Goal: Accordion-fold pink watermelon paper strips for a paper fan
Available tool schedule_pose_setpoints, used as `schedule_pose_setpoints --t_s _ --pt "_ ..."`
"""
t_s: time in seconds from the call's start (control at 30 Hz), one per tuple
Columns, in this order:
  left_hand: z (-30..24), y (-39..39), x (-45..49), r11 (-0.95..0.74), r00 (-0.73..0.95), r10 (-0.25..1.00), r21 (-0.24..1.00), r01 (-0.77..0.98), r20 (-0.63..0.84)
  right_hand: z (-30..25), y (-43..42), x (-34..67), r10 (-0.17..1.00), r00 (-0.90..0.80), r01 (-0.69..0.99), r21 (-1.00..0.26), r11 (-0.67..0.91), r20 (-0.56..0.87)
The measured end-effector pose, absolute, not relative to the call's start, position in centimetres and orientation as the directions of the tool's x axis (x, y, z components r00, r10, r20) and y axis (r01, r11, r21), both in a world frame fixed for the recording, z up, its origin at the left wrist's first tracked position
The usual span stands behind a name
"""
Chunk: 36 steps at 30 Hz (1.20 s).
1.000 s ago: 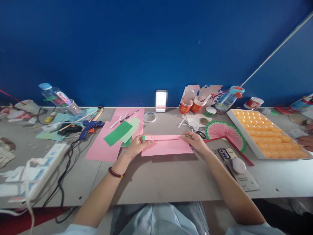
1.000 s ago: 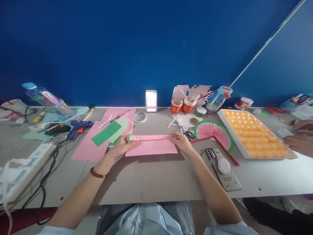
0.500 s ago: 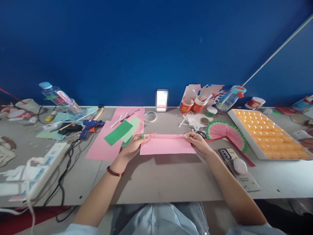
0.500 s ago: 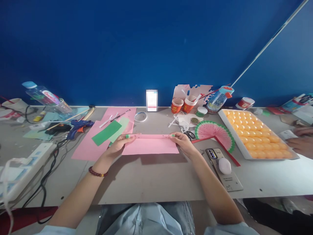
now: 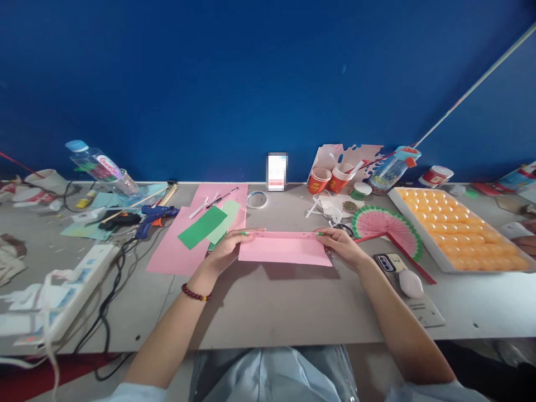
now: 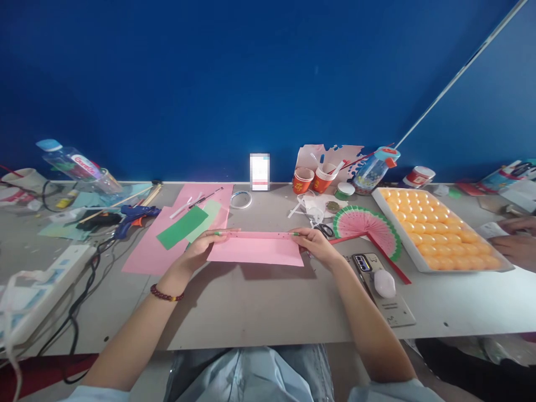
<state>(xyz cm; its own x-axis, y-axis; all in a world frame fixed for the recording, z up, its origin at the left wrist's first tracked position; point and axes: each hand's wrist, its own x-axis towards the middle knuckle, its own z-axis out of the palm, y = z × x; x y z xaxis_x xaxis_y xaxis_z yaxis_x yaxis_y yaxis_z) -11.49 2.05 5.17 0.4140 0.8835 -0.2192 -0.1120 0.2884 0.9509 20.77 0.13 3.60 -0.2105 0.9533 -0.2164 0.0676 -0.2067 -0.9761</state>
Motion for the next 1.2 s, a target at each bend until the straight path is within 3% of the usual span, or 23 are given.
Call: schedule_pose_setpoints --t_s 0.4,0.67,0.9,1.2 --pt "5.3 2.0 -11.6 0.323 0.362 0.901 0.926 -0.193 -0.239 2.9 0.2 21.0 0.966 -0.178 0.086 -0.981 -0.175 -0.188" --pt "5.0 2.2 -11.6 0.345 0.396 0.879 0.927 -0.146 -0.265 2.7 0.5 20.4 0.987 -0.161 0.293 -0.956 0.026 -0.023" --pt "5.2 2.1 -11.4 0.364 0.386 0.880 0.915 -0.176 -0.276 2.4 0.2 20.1 0.993 -0.118 0.386 -0.921 0.042 -0.005" --pt "5.2 2.2 -11.5 0.424 0.373 0.869 0.878 -0.221 -0.326 2.7 0.3 20.3 0.995 -0.099 0.260 -0.966 0.003 -0.024"
